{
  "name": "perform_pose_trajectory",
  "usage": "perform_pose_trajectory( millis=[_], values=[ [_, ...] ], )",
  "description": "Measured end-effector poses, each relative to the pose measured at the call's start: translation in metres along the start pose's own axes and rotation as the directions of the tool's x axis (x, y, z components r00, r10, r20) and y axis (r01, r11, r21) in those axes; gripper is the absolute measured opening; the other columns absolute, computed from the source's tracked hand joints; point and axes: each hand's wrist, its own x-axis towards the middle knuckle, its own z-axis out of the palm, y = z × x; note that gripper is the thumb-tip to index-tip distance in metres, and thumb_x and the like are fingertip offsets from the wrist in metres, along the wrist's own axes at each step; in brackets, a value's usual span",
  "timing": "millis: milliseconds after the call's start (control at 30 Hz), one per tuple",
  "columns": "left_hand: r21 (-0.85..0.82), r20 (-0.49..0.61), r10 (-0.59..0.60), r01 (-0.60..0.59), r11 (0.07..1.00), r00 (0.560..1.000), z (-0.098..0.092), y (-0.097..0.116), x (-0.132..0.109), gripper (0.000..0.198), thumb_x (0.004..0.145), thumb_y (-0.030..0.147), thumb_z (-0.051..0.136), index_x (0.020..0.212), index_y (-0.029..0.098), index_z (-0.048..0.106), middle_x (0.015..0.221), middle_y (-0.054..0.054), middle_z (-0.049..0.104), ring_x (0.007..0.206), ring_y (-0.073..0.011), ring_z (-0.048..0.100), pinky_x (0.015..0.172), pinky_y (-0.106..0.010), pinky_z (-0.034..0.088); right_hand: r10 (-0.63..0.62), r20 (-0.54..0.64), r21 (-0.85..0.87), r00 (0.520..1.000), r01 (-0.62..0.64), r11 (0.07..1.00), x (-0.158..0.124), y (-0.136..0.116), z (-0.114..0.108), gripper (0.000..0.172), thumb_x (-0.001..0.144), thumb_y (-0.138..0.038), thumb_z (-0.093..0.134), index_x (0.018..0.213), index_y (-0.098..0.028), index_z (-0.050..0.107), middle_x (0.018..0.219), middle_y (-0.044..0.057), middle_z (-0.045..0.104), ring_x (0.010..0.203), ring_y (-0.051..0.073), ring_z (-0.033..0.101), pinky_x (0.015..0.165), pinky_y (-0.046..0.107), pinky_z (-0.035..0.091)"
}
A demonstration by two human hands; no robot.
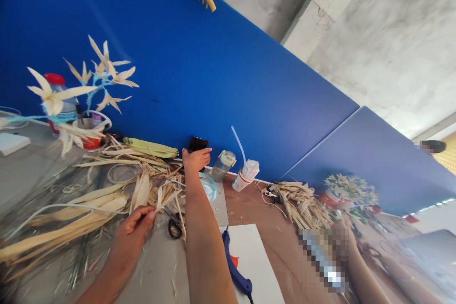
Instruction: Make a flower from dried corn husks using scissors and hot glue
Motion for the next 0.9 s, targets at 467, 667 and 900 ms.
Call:
perform_pose_trajectory(
  millis=[467, 667, 900],
  values=[
    [0.012, -0.017, -0.017, 0.017, 1.0, 1.0, 0.001, 0.008, 0.002, 0.041, 0.059, 0.058, 0.068, 0.076, 0.02, 0.069, 0.056, 0.002, 0.058, 0.053, -0.0149, 0.049, 0.05, -0.024, 0.037, -0.487, 0.338, -0.32, 0.805, 0.585, 0.745, -0.02, 0.074, -0.051, 0.045, 0.09, -0.023, 0.042, 0.133, -0.025, 0.053, 0.109, 0.012, 0.062, 0.101, 0.027, 0.054, 0.081, 0.035, 0.039],
    [0.01, -0.032, -0.031, 0.032, 0.999, 0.999, 0.0, 0.009, 0.004, 0.043, 0.057, 0.06, 0.068, 0.074, 0.02, 0.07, 0.055, 0.001, 0.06, 0.052, -0.0154, 0.05, 0.05, -0.025, 0.04, -0.548, 0.41, -0.335, 0.729, 0.68, 0.653, -0.006, 0.07, -0.037, 0.043, 0.087, -0.018, 0.045, 0.126, -0.029, 0.059, 0.103, 0.011, 0.061, 0.099, 0.026, 0.052, 0.078, 0.035, 0.037],
    [0.017, -0.022, -0.014, 0.014, 1.0, 1.0, -0.001, 0.005, 0.003, 0.039, 0.064, 0.056, 0.067, 0.076, 0.019, 0.07, 0.067, -0.002, 0.066, 0.06, -0.0163, 0.056, 0.058, -0.026, 0.045, -0.62, 0.303, -0.368, 0.723, 0.689, 0.624, 0.023, 0.046, -0.054, 0.055, 0.089, -0.015, 0.041, 0.143, -0.025, 0.037, 0.113, 0.015, 0.055, 0.104, 0.028, 0.048, 0.087, 0.04, 0.034]
  ],
)
